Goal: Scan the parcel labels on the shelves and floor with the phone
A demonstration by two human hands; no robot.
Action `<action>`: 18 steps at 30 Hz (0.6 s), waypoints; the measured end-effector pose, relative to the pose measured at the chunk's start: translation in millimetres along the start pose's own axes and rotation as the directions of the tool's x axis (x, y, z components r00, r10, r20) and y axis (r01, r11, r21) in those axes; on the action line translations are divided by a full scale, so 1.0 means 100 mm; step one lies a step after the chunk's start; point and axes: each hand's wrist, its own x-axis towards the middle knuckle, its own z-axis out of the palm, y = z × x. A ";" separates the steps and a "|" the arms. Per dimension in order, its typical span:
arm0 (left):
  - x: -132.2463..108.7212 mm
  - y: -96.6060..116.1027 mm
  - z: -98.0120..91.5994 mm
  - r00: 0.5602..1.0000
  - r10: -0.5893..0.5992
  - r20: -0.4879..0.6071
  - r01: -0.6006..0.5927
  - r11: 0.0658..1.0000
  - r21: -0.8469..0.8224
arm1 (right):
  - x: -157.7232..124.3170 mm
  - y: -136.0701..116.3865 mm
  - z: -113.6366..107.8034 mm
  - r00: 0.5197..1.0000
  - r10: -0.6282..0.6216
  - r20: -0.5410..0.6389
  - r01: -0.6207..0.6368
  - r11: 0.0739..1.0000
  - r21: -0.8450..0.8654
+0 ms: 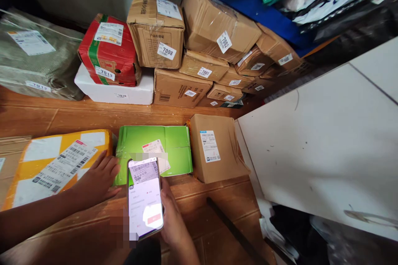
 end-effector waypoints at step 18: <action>0.01 0.02 -0.01 1.000 -0.025 -0.001 0.025 0.998 -0.065 | -0.08 -0.11 0.02 0.978 0.137 0.157 -0.083 0.947 -0.311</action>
